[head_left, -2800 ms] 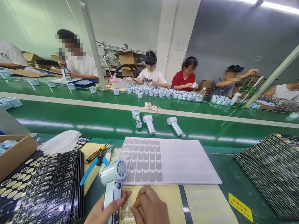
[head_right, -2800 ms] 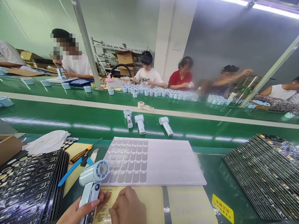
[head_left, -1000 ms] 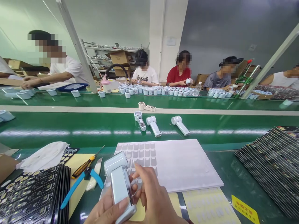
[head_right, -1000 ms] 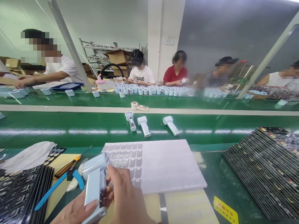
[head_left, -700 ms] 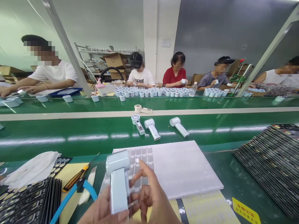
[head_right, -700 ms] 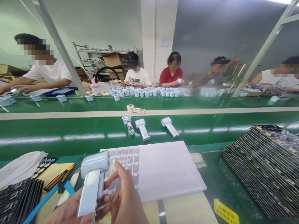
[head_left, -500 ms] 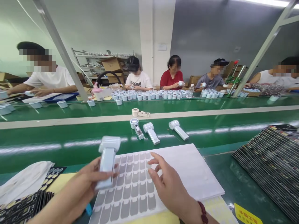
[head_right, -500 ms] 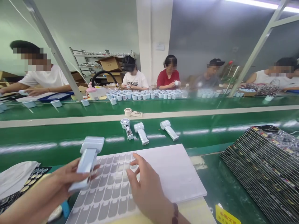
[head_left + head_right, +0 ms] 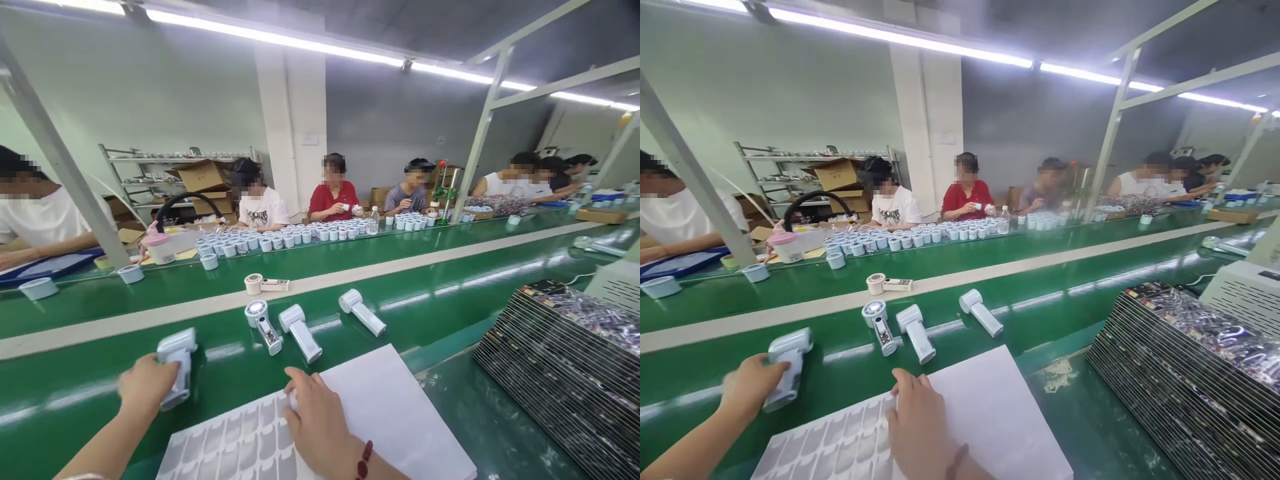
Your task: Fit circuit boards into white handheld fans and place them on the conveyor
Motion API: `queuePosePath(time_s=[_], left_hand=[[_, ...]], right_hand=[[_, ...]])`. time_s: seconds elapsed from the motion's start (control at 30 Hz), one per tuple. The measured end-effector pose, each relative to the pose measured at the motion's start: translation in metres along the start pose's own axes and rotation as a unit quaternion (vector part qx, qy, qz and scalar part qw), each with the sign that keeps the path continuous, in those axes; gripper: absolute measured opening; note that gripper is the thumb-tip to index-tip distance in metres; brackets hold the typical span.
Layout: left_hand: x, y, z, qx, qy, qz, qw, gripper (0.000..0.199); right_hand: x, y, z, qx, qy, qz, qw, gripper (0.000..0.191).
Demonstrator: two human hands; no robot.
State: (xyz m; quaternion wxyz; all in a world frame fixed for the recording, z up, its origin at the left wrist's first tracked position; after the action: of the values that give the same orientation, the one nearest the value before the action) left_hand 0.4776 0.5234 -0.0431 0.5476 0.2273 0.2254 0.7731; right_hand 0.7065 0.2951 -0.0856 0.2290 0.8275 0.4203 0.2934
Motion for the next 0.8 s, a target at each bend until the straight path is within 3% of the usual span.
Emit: queuePosePath(time_s=[0.03, 0.1, 0.2, 0.3, 0.4, 0.5, 0.6, 0.7, 0.8], left_hand=[[0.0, -0.001, 0.011, 0.03, -0.03, 0.023, 0.999, 0.053], [-0.008, -0.023, 0.035, 0.066, -0.097, 0.012, 0.993, 0.055], [-0.033, -0.085, 0.059, 0.092, -0.144, -0.1, 0.98, 0.036], [-0.054, -0.137, 0.06, 0.108, -0.103, -0.184, 0.972, 0.036], [-0.065, -0.154, 0.056, 0.082, -0.03, -0.207, 0.974, 0.031], [-0.073, -0.141, 0.055, 0.002, 0.066, -0.223, 0.973, 0.025], [-0.092, -0.113, 0.057, -0.114, 0.159, -0.271, 0.943, 0.017], [-0.114, -0.064, 0.056, -0.209, 0.19, -0.28, 0.917, 0.011], [-0.144, -0.004, 0.045, -0.26, 0.15, -0.264, 0.917, 0.008]], right_hand=[[0.001, 0.0, 0.0, 0.008, -0.008, 0.004, 1.0, 0.058], [0.004, -0.001, 0.0, 0.019, -0.02, 0.008, 1.0, 0.062], [0.011, -0.007, -0.001, 0.015, -0.041, 0.023, 0.999, 0.073], [0.017, -0.019, 0.004, -0.01, -0.062, 0.028, 0.998, 0.085], [0.02, -0.028, 0.009, -0.006, -0.059, 0.042, 0.997, 0.089], [0.021, -0.026, 0.014, 0.066, -0.06, 0.084, 0.992, 0.083], [0.02, -0.021, 0.021, 0.129, -0.074, 0.109, 0.983, 0.078], [0.017, -0.018, 0.026, 0.18, -0.078, 0.11, 0.974, 0.071], [0.013, -0.019, 0.032, 0.241, -0.084, 0.106, 0.961, 0.058]])
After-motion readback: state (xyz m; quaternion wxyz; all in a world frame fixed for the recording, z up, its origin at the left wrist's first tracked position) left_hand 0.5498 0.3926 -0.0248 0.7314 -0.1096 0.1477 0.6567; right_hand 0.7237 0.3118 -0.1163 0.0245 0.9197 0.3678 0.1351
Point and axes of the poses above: each hand's wrist, its own x-axis towards the middle knuckle, its own y-axis out of the back of the hand, z = x × y, the point moved 9 cm from there along x, towards the middle knuckle, and after that the axes turned 14 degrees about z, right-handed, at the moved point
